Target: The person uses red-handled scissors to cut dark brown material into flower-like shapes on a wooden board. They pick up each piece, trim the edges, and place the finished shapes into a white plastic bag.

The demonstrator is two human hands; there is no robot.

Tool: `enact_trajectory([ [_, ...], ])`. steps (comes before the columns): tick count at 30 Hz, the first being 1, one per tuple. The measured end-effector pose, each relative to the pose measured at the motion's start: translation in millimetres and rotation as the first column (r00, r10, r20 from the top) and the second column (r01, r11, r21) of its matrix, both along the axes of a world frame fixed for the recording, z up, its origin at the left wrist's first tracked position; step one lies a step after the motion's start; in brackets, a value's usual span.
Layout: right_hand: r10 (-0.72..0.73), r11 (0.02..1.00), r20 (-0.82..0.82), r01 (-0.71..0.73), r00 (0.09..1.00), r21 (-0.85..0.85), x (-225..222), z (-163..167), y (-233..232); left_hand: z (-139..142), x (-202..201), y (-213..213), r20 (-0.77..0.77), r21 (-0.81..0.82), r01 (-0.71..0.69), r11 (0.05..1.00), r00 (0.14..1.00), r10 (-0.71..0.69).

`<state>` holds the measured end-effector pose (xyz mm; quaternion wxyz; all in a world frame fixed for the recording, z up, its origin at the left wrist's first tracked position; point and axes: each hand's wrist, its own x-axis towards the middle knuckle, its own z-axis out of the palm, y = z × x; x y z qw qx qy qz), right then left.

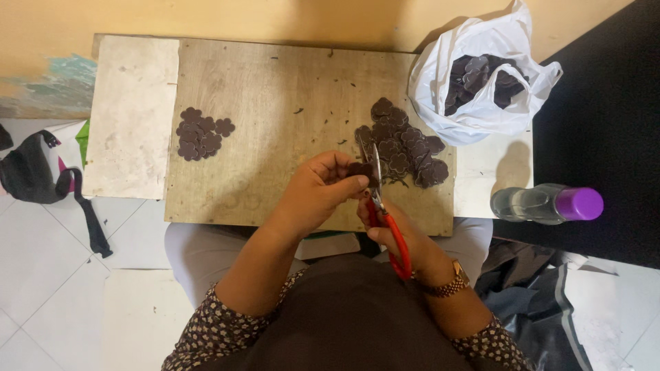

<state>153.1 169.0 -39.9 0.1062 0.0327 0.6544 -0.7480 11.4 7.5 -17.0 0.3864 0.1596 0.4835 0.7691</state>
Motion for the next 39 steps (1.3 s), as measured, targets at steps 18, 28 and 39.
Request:
enact_trajectory([
  [18,-0.023,0.997,-0.060,0.027,0.998,0.071,-2.1,0.7,-1.3,-3.6,0.9,2.2,-0.054,-0.052,-0.034,0.998,0.998,0.032],
  [28,-0.092,0.994,0.005,0.092,0.996,0.052,-1.3,-5.9,-4.8,-8.0,3.7,6.3,-0.026,-0.024,-0.070,0.997,0.997,0.069],
  [39,0.002,0.996,0.037,0.001,0.999,-0.089,-1.0,5.8,-4.7,-2.2,10.0,3.0,-0.042,0.035,-0.132,0.991,0.990,0.134],
])
